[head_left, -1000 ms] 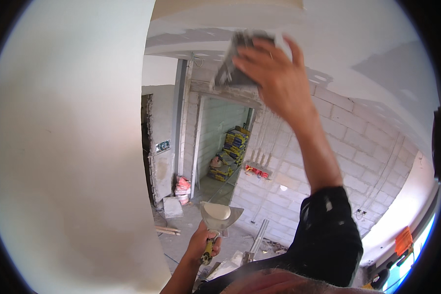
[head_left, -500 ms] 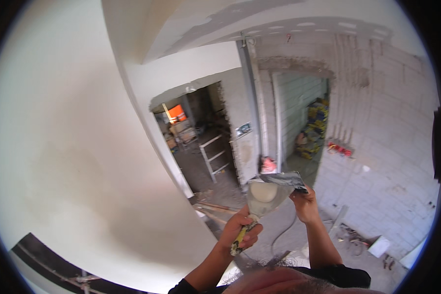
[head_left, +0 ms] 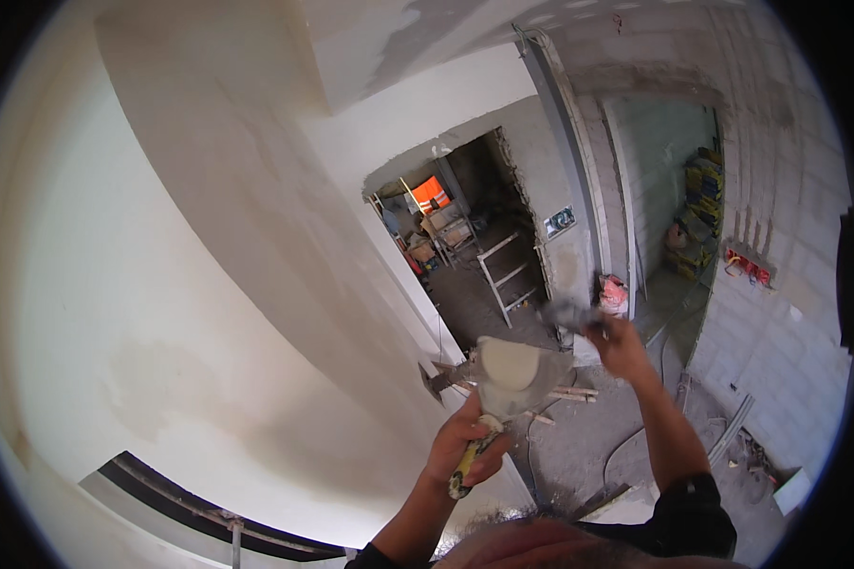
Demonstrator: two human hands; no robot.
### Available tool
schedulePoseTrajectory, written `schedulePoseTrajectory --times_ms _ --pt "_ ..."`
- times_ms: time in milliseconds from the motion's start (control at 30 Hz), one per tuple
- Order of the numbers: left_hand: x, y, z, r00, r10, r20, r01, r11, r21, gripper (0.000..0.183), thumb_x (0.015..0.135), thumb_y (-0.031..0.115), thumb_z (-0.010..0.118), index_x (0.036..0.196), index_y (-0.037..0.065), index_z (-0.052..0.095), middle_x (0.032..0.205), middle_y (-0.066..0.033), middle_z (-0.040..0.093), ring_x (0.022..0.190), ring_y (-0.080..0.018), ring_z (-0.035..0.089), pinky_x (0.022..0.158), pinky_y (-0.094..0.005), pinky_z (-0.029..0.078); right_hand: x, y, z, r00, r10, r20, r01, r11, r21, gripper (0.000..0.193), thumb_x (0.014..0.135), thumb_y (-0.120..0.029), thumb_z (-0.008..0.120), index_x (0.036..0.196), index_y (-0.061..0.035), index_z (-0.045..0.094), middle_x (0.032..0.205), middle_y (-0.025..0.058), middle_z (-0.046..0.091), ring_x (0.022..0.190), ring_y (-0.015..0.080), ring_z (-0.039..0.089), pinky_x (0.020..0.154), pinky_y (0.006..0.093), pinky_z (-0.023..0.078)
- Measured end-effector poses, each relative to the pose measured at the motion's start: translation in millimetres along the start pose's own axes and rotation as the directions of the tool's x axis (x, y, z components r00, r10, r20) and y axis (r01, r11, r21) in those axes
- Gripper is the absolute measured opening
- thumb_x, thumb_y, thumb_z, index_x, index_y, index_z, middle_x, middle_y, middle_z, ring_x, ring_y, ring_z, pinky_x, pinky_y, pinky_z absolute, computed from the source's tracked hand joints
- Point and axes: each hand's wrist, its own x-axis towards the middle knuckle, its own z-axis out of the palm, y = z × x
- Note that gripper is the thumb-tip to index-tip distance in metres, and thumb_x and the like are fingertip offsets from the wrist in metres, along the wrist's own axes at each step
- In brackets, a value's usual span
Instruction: The person applies plaster to a ceiling using a hawk and a trowel. They repeatedly scoop plaster from the hawk onto the trowel and spread it across the ceiling surface in smooth strokes.
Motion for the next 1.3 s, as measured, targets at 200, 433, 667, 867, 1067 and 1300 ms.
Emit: schedulePoseTrajectory --times_ms 200,433,667,867,1067,1300 --pt "-12 -1 -20 0.984 0.102 -0.149 -0.095 0.994 0.058 0.073 0.088 0.011 0.053 0.154 0.014 0.021 0.126 -0.0185 0.054 0.041 -0.0137 0.044 0.029 -0.0235 0.038 205 -134 -5 0.976 0.012 -0.217 0.182 0.499 0.847 0.024 0.093 -0.020 0.069 0.105 -0.0056 0.054 0.113 0.0115 0.065 0.096 0.0218 0.065 0.085 0.0428 0.054" --pt "-9 -8 -8 0.941 0.196 -0.275 -0.165 0.977 0.133 0.071 0.087 0.010 0.052 0.152 0.012 0.023 0.129 -0.0189 0.053 0.039 -0.0144 0.042 0.029 -0.0244 0.038 370 -250 22 0.960 -0.263 -0.091 0.116 0.079 0.990 0.021 0.092 -0.006 0.054 0.108 0.0078 0.056 0.101 0.0183 0.067 0.089 0.0300 0.069 0.080 0.0427 0.062" --pt "-11 -14 -2 0.920 0.228 -0.319 -0.184 0.969 0.163 0.071 0.086 0.009 0.050 0.152 0.013 0.023 0.126 -0.0170 0.053 0.040 -0.0145 0.041 0.029 -0.0246 0.037 418 -309 43 0.977 -0.206 -0.058 0.067 0.038 0.997 0.020 0.093 -0.010 0.052 0.106 0.0054 0.053 0.098 0.0158 0.063 0.082 0.0264 0.067 0.071 0.0408 0.062" --pt "-14 -19 -3 0.923 0.233 -0.306 -0.195 0.969 0.151 0.070 0.087 0.011 0.051 0.151 0.014 0.024 0.112 -0.0158 0.057 0.039 -0.0145 0.041 0.030 -0.0246 0.036 423 -330 47 0.981 -0.185 -0.060 0.064 0.014 0.998 0.019 0.094 -0.012 0.052 0.107 0.0019 0.053 0.102 0.0150 0.063 0.087 0.0265 0.067 0.072 0.0407 0.061" --pt "-15 -21 -1 0.927 0.219 -0.306 -0.180 0.972 0.148 0.067 0.088 0.011 0.051 0.150 0.016 0.026 0.104 -0.0162 0.057 0.039 -0.0149 0.041 0.030 -0.0248 0.036 396 -332 29 0.966 -0.250 -0.074 0.077 0.003 0.997 0.018 0.094 -0.013 0.053 0.107 -0.0006 0.053 0.102 0.0144 0.063 0.091 0.0270 0.066 0.074 0.0402 0.055" --pt "-16 -25 -6 0.955 0.188 -0.229 -0.169 0.981 0.098 0.067 0.088 0.010 0.050 0.150 0.016 0.026 0.101 -0.0174 0.058 0.040 -0.0155 0.041 0.030 -0.0250 0.037 361 -338 5 0.940 -0.325 -0.105 0.099 -0.033 0.995 0.012 0.094 -0.014 0.056 0.102 -0.0052 0.054 0.096 0.0108 0.065 0.090 0.0247 0.064 0.077 0.0387 0.052"
